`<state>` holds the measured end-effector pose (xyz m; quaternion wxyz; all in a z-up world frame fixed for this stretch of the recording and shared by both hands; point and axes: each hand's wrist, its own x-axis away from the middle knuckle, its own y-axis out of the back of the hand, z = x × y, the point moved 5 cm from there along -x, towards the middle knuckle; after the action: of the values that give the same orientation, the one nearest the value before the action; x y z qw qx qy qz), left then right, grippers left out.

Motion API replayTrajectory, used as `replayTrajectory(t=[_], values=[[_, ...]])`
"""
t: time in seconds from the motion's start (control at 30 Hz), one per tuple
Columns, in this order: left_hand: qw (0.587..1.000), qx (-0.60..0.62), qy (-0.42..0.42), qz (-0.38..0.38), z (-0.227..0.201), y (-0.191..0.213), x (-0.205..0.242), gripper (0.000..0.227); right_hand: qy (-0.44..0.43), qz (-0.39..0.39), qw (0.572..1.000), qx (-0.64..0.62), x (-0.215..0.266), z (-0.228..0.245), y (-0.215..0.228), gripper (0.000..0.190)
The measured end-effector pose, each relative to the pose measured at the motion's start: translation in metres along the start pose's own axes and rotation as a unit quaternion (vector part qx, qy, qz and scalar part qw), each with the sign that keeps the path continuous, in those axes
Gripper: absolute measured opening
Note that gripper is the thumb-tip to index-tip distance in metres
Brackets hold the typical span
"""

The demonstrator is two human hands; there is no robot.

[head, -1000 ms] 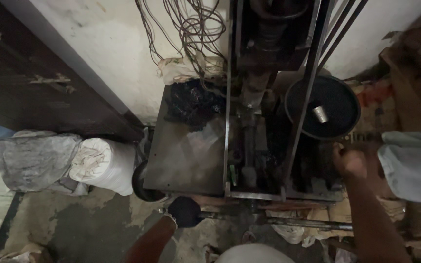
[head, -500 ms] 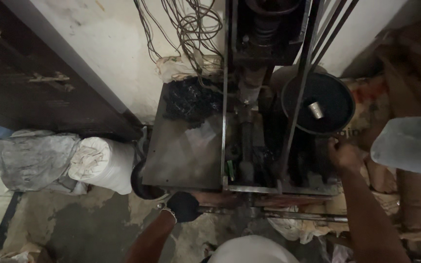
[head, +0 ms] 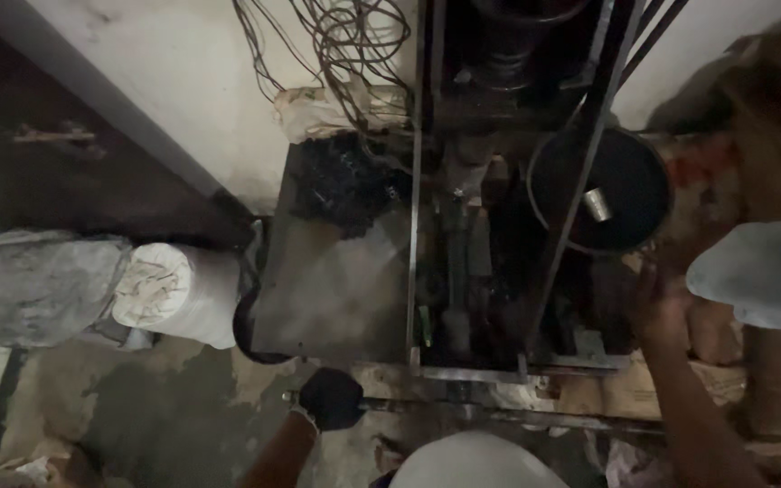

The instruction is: The person operates a manual press machine by placing small metal pieces into the press, pulling a lever to activate the press, and then removing the processed pieces. The person repeats this cycle multiple times, handling the metal pieces one at a time.

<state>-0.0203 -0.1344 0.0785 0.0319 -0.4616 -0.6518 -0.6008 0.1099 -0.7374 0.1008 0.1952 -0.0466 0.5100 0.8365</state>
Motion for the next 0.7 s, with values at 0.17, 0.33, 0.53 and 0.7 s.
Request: replayTrajectory(t=[0.17, 0.33, 0.53, 0.7], values=[[0.99, -0.015, -0.031, -0.138, 0.005, -0.014, -0.007, 0.032, -0.047, -0.004, 0.998, -0.05, -0.003, -0.017, 0.001, 0.042], [0.989, -0.014, 0.032, -0.147, 0.01, -0.02, -0.011, 0.031, 0.054, 0.045, 0.997, -0.014, -0.03, 0.004, 0.004, 0.036], [0.99, -0.008, 0.084, -0.113, 0.002, -0.009, -0.008, 0.033, -0.215, 0.321, 0.92, 0.06, 0.028, -0.015, 0.015, 0.049], [0.989, 0.006, 0.099, -0.108, 0.0, 0.001, -0.003, 0.033, -0.228, 0.29, 0.929, 0.02, 0.058, -0.018, 0.021, 0.05]])
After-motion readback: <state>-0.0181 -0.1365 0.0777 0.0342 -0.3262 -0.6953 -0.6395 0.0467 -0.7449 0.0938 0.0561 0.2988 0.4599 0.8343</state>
